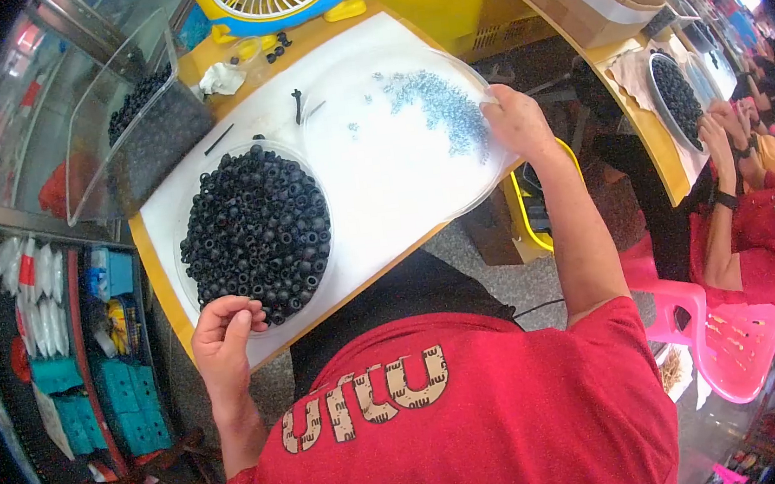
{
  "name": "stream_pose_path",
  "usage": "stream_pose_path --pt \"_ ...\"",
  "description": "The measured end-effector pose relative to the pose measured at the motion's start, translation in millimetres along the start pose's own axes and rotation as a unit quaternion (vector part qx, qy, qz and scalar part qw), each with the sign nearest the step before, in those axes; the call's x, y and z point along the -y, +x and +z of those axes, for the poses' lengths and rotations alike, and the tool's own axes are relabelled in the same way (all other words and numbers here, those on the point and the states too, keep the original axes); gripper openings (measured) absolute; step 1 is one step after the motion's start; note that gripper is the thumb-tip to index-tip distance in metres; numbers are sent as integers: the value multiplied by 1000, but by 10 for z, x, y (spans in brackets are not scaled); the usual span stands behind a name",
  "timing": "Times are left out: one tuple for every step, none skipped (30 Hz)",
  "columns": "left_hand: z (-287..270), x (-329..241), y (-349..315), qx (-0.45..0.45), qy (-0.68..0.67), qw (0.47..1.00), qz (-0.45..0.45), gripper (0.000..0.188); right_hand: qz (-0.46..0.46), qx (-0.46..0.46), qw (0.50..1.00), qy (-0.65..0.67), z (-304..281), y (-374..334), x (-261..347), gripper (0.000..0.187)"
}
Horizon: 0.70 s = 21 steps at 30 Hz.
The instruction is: The person assembles components by picking black plastic parts and small metal pieces from trays on the table and inserting each metal piece into a plastic part by hand.
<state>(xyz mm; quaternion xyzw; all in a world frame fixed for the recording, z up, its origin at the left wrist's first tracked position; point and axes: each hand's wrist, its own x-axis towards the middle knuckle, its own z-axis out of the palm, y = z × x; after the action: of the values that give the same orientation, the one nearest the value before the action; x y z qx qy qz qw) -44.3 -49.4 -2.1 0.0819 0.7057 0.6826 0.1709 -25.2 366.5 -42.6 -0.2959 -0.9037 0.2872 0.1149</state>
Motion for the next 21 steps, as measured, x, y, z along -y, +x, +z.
stream_pose_path --pt "-7 12 -9 2 0 1000 0 12 -1 1 1000 1 -17 -34 108 34" --pt "-8 13 -14 0 1 1000 0 12 -10 -27 996 -80 -47 -73 238 32" --pt "-7 13 -20 -1 3 1000 2 12 -18 -55 985 -161 -80 -106 333 30" --pt "-7 15 -25 1 5 1000 3 12 -18 -55 985 -161 -120 -140 378 30" --pt "-7 16 -24 1 5 1000 3 12 -106 -48 982 -151 -153 -170 414 27" --pt "-6 16 -18 0 3 1000 0 12 -194 -41 970 -141 -184 -205 456 24" --pt "-7 14 -14 1 2 1000 -3 12 -201 -24 966 -161 -206 -260 524 18" --pt "-12 15 -17 0 3 1000 -4 12 -201 -24 966 -161 -200 -246 483 18" --pt "-18 17 -20 0 5 1000 -1 12 -195 -18 969 -153 -188 -216 398 18" --pt "-17 15 -20 0 7 1000 1 12 -188 -13 971 -146 -180 -201 329 18" --pt "-15 15 -20 1 7 1000 2 12 -188 -14 971 -147 -160 -203 285 18" --pt "-11 17 -20 3 4 1000 2 12 -186 -17 971 -152 -142 -209 244 18" --pt "-11 24 -24 4 3 1000 1 12 -184 -19 970 -156 -128 -223 241 18" --pt "-9 25 -27 4 3 1000 0 12 -184 -19 970 -156 -131 -242 265 18" --pt "-4 21 -29 0 7 1000 0 12 -254 -90 946 -181 -139 -272 323 16" --pt "-6 18 -33 -4 12 1000 0 12 -321 -159 911 -204 -137 -306 394 14" --pt "-9 19 -35 -2 12 1000 -1 12 -320 -160 911 -204 -130 -342 445 14" --pt "-14 19 -35 -8 10 1000 -1 12 -266 -27 947 -178 -119 -379 492 13" --pt "-17 17 -31 -13 8 1000 -1 12 -205 105 962 -148 -105 -405 532 13" --pt "-18 13 -23 -11 8 1000 -1 12 -203 104 962 -148 -77 -420 558 13" --pt "-22 7 -15 -7 7 1000 -1 12 -205 127 946 -218 -41 -431 578 12"
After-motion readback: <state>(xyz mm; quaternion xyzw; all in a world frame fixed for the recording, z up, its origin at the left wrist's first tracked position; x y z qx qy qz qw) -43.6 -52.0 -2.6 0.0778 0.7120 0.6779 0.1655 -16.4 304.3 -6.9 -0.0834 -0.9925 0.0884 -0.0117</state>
